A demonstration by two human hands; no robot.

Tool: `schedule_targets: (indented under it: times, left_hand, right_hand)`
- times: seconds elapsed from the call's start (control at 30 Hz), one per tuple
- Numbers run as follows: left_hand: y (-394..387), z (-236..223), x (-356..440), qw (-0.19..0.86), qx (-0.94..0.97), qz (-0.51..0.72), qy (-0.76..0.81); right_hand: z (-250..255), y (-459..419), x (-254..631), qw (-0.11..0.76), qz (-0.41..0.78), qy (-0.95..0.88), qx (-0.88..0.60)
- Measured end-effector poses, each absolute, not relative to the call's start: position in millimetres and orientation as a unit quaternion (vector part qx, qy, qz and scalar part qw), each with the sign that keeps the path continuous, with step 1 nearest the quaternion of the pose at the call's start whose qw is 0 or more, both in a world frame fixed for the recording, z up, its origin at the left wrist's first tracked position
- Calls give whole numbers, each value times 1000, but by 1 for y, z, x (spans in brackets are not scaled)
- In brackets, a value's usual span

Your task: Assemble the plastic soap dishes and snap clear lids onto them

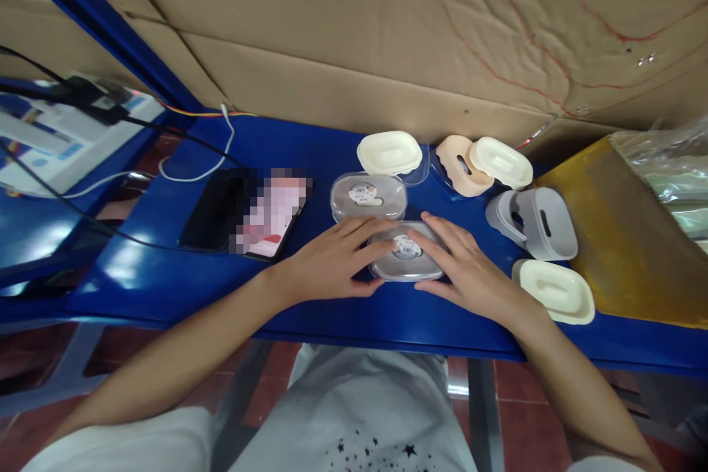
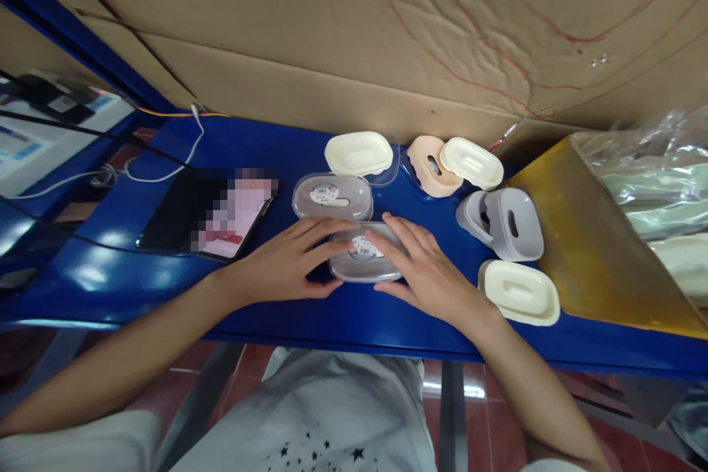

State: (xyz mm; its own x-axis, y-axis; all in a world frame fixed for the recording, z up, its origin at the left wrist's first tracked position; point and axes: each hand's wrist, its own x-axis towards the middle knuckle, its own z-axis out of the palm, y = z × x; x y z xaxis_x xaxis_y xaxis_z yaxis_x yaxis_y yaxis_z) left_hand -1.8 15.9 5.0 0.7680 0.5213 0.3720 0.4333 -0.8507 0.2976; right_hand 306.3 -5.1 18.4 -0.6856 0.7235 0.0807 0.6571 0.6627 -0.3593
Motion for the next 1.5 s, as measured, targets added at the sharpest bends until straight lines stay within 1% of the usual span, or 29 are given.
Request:
schedule_targets:
  times: [0.23, 0.37, 0.5, 0.7, 0.77, 0.87, 0.93, 1.1, 1.37, 1.5]
  left_hand:
    - [16, 0, 0, 76, 936, 221, 265]
    - [16, -2, 1, 83, 932, 223, 273]
    - [14, 2, 3, 78, 932, 221, 276]
    - [16, 11, -2, 42, 938, 196, 282]
    - [20, 13, -7, 40, 934, 207, 289]
    - [23, 15, -12, 28, 928, 228, 292]
    - [22, 15, -11, 10, 933, 218, 288]
    - [16, 14, -6, -16, 937, 170, 305]
    - [22, 16, -16, -13, 918, 204, 340]
    - [23, 17, -16, -5, 916, 201, 347]
  right_hand:
    - [16, -3, 310, 112, 175, -904, -373]
    - [13, -2, 311, 114, 163, -908, -370]
    - [12, -1, 309, 125, 159, -906, -371]
    - [13, 0, 310, 136, 173, -901, -374]
    - [9, -1, 308, 155, 172, -894, -383]
    - [1, -3, 299, 214, 155, -888, -376]
    - [-3, -4, 291, 236, 130, -890, -368]
    - [4, 1, 286, 207, 114, -900, -366]
    - [13, 30, 299, 232, 65, -854, -461]
    - [13, 57, 291, 201, 33, -865, -458]
